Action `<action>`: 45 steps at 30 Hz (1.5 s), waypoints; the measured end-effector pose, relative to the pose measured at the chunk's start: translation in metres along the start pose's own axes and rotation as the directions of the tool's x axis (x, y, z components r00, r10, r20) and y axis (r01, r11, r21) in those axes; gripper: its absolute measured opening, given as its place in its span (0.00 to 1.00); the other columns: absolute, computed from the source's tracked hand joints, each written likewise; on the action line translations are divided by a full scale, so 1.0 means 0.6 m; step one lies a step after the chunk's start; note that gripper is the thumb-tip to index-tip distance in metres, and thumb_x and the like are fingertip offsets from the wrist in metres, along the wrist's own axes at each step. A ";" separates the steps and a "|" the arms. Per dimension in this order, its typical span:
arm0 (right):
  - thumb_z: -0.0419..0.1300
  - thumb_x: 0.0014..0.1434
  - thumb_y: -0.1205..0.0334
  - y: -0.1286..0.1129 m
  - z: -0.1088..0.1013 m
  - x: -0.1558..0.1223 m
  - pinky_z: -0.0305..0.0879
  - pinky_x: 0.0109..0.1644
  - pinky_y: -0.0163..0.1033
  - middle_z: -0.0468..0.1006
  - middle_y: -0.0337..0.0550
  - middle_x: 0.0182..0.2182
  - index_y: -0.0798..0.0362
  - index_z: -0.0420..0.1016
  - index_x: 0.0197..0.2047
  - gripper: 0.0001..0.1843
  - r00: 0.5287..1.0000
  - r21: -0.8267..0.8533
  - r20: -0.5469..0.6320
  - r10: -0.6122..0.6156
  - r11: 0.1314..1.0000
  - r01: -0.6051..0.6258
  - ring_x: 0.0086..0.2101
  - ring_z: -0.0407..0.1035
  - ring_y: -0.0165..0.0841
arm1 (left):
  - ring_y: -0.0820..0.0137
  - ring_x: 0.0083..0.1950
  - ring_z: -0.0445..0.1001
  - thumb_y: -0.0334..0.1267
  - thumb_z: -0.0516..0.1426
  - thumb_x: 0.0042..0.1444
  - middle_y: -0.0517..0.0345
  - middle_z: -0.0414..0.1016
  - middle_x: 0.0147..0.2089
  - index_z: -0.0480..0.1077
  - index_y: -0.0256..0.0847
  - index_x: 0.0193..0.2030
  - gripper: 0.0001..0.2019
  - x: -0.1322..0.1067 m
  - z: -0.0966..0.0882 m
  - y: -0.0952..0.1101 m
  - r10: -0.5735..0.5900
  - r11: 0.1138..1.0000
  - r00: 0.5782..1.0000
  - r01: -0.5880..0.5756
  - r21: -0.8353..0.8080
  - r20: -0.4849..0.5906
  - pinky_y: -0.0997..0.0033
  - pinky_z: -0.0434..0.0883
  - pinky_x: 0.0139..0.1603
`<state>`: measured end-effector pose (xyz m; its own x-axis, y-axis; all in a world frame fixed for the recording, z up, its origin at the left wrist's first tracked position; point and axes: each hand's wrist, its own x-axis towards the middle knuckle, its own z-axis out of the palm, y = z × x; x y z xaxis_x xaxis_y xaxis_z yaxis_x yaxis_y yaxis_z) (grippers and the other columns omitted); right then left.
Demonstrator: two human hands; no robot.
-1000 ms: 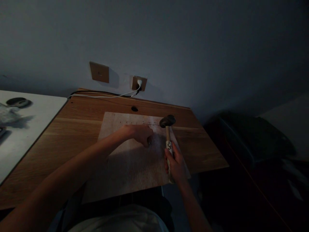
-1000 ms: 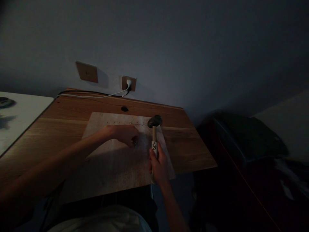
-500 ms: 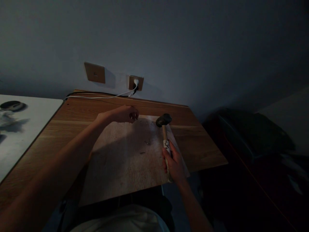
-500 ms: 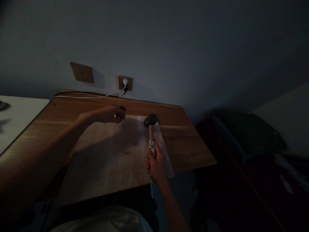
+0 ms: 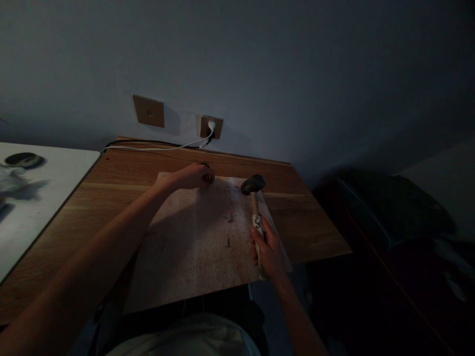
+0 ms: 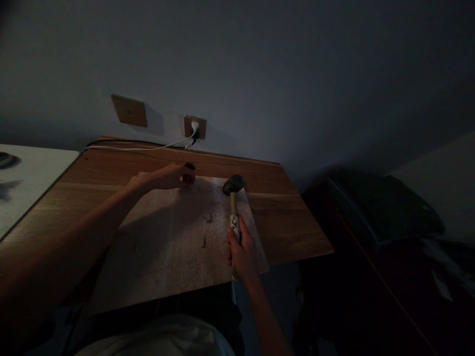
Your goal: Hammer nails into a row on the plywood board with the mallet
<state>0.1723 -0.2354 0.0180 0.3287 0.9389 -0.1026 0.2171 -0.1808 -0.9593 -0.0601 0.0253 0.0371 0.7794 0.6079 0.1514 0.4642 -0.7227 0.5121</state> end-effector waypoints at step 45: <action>0.62 0.66 0.50 -0.046 0.043 -0.002 0.57 0.13 0.28 0.67 0.27 0.22 0.53 0.65 0.73 0.36 0.977 0.011 0.210 0.044 0.999 -0.047 0.14 0.58 0.25 | 0.66 0.39 0.80 0.40 0.65 0.52 0.58 0.83 0.38 0.82 0.40 0.41 0.11 -0.012 0.020 -0.036 -0.126 0.980 0.991 0.130 -0.151 0.034 0.72 0.72 0.42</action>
<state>0.1419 -0.2241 0.0380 0.1374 0.9706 -0.1974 0.1916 -0.2216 -0.9561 -0.0706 0.0328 0.0145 0.7287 0.6825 0.0567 0.4924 -0.5796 0.6493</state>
